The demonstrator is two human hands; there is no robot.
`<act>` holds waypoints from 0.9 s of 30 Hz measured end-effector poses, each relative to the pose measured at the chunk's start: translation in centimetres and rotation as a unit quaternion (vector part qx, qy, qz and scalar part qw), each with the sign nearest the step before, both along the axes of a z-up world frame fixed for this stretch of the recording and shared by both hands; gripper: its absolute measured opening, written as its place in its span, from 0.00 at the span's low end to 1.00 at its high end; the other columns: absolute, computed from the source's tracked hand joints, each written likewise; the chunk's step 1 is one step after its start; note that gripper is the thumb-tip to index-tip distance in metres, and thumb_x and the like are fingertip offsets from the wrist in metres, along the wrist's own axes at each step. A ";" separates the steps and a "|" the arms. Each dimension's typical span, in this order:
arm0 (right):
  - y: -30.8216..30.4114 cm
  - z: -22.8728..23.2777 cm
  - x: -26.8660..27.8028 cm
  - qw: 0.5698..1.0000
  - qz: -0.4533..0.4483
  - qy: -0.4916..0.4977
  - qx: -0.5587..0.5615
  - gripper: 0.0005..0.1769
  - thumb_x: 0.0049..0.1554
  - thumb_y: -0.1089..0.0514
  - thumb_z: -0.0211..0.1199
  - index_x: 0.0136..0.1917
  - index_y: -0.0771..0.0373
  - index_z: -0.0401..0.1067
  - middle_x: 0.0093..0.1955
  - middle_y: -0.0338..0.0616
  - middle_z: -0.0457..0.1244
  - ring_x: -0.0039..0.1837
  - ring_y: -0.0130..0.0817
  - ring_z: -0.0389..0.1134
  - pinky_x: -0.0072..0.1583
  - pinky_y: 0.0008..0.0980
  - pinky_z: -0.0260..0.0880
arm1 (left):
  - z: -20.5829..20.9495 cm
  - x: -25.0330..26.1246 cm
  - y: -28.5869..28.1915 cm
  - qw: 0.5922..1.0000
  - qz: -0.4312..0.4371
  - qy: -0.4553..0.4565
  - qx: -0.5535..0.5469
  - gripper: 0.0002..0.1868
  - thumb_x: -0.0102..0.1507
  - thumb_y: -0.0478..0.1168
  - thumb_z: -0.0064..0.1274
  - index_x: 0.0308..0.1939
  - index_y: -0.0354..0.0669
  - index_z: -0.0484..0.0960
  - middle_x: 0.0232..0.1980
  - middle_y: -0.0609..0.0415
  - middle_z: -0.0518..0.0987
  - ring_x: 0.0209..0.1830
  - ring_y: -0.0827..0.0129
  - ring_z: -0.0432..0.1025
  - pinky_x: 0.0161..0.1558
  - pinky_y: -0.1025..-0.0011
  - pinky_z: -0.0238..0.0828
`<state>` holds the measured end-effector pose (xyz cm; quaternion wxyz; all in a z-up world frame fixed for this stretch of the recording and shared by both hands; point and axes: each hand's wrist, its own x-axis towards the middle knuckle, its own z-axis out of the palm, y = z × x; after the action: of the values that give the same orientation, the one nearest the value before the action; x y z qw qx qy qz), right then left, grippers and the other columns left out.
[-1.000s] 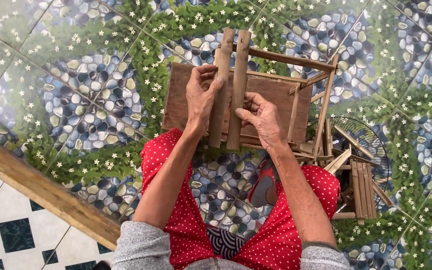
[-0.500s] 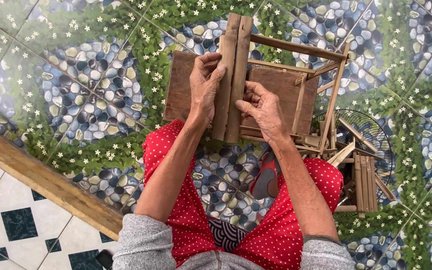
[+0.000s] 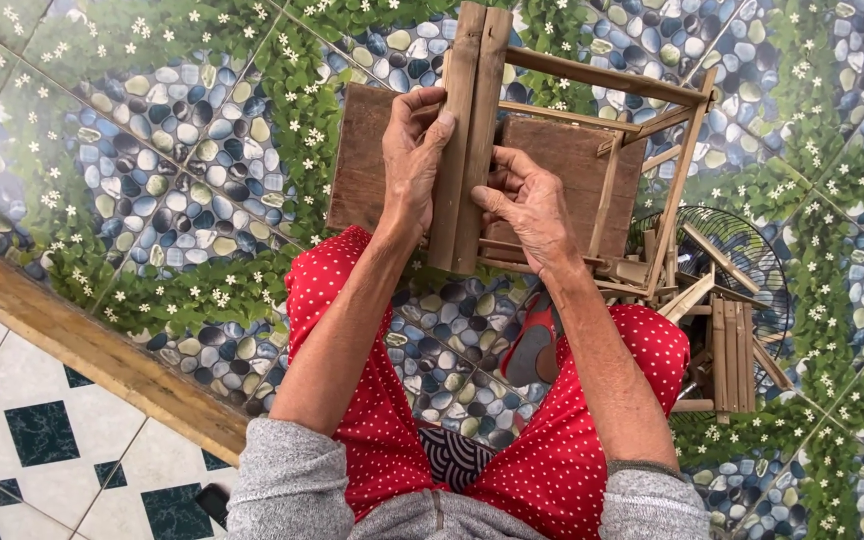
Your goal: Arranging bamboo slats onto a wooden frame to assemble a piece of furniture.
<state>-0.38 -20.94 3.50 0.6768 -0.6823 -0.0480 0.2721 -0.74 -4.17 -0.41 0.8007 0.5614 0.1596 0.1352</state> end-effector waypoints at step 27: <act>0.2 -0.2 0.0 0.999 -0.010 0.012 0.032 0.28 0.59 0.60 0.66 0.71 0.64 0.66 0.49 0.46 0.70 0.47 0.30 0.71 0.43 0.26 0.77 | 1.2 0.1 0.2 0.997 -0.028 0.075 -0.022 0.34 0.57 0.46 0.62 0.65 0.43 0.68 0.49 0.44 0.83 0.45 0.61 0.80 0.45 0.62 0.83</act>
<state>-0.41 -20.74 3.29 0.7016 -0.6573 -0.0421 0.2718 -0.68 -4.01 0.83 0.8024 0.5562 0.2059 0.0665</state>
